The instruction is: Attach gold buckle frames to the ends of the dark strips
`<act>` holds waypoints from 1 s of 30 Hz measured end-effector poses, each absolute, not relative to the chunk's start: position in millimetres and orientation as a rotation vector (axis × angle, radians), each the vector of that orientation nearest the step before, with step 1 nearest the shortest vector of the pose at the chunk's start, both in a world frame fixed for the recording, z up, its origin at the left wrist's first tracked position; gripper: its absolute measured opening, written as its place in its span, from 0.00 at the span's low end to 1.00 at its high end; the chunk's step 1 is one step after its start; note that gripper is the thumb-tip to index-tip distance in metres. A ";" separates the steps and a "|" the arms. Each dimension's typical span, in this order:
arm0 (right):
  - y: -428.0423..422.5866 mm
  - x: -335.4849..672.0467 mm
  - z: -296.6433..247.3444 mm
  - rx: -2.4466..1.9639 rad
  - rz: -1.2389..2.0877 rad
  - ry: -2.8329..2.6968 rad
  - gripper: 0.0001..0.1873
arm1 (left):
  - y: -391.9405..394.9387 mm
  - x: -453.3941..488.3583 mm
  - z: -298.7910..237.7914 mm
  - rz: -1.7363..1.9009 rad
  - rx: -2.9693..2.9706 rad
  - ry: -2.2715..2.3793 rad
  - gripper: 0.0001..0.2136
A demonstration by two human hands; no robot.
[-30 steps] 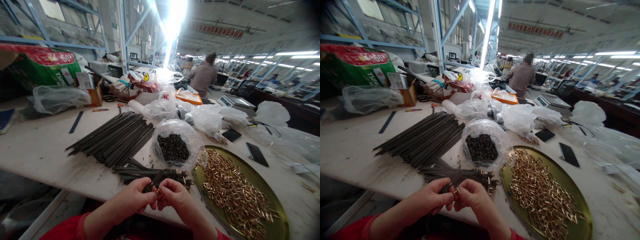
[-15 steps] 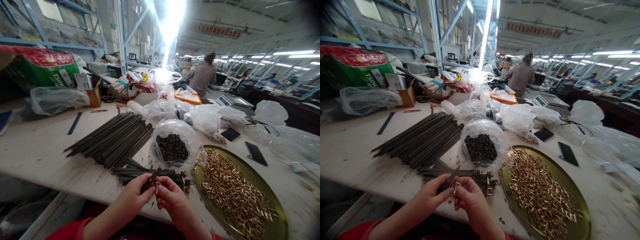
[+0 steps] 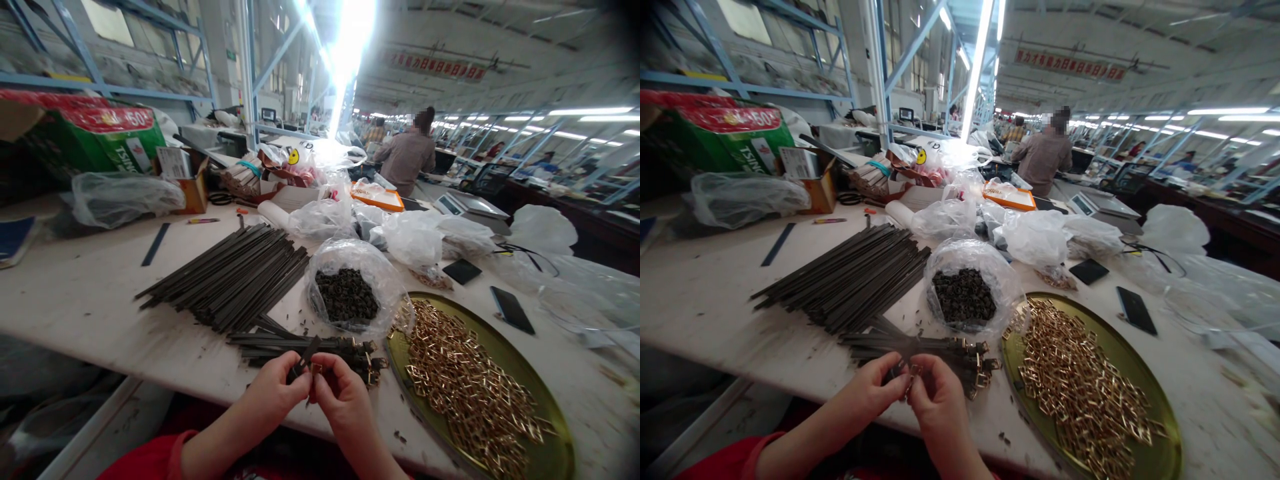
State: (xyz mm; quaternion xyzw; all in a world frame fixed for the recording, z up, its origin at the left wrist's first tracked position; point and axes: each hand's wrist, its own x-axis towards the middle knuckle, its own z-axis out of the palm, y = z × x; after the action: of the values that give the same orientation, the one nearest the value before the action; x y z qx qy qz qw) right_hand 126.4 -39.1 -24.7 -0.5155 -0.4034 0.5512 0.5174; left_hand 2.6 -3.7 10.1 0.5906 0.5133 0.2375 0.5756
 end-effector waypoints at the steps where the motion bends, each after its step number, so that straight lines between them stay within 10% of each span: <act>1: -39.3 126.7 -25.7 -1.249 1.316 -0.983 0.11 | -3.6 2.4 9.7 0.555 1.393 1.204 0.08; 30: -33.4 142.1 -24.6 -1.196 1.340 -0.912 0.12 | 12.1 7.1 7.3 0.488 1.473 1.110 0.09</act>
State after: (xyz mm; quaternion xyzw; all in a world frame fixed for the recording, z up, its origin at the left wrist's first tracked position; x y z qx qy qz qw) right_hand 142.1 -33.4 -24.6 -0.5018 -0.3826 0.5625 0.5342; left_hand 7.1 12.1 7.3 0.6297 0.4747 0.2088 0.5784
